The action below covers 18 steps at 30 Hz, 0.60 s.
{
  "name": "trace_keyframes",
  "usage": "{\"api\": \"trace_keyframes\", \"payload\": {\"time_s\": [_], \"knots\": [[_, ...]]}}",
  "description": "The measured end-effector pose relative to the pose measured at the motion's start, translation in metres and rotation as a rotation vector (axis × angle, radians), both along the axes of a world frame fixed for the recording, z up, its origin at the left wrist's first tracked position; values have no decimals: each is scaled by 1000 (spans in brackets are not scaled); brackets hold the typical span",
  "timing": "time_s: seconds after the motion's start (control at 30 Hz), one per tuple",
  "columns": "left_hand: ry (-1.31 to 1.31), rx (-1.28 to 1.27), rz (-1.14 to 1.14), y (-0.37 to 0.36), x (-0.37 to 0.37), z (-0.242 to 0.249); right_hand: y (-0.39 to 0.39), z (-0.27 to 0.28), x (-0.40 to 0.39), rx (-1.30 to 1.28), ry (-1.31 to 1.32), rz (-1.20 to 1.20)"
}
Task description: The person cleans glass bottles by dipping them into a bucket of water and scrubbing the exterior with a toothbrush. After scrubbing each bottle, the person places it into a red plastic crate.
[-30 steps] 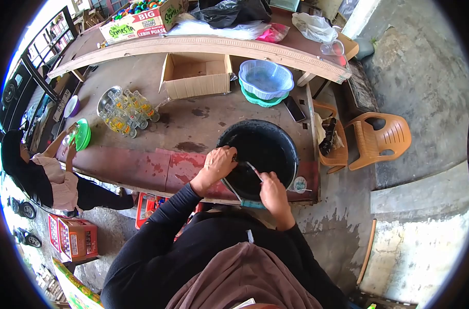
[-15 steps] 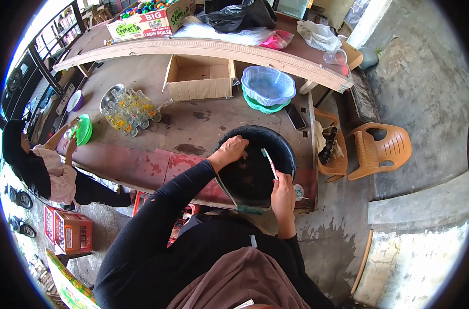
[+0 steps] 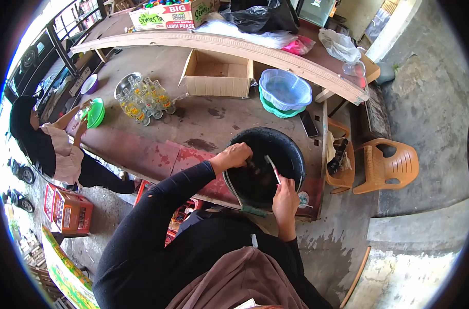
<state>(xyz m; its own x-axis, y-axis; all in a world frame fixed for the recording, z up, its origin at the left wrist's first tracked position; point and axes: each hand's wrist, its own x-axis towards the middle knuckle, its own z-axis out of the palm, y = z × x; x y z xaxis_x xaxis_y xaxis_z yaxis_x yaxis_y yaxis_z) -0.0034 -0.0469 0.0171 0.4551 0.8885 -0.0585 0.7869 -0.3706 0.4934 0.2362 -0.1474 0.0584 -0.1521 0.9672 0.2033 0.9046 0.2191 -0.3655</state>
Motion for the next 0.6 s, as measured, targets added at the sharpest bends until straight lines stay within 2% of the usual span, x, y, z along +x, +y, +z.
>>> {"api": "trace_keyframes", "payload": {"time_s": [0.13,0.2,0.33,0.43,0.53,0.6], "knots": [[-95,132,32,-4,-3,6,4,2,-1,-110,-76,8],[-272,137,45,-5,-6,14,6,5,-1,-140,-90,-18],[-292,163,130,-30,-13,37,14,7,-2,-44,8,11],[-418,250,256,-60,-12,45,20,3,-1,-153,-79,-56],[-472,269,347,-86,-11,54,29,-7,1,-103,-110,-25],[-470,248,371,-99,-12,51,36,-7,5,-182,-138,-2]]}}
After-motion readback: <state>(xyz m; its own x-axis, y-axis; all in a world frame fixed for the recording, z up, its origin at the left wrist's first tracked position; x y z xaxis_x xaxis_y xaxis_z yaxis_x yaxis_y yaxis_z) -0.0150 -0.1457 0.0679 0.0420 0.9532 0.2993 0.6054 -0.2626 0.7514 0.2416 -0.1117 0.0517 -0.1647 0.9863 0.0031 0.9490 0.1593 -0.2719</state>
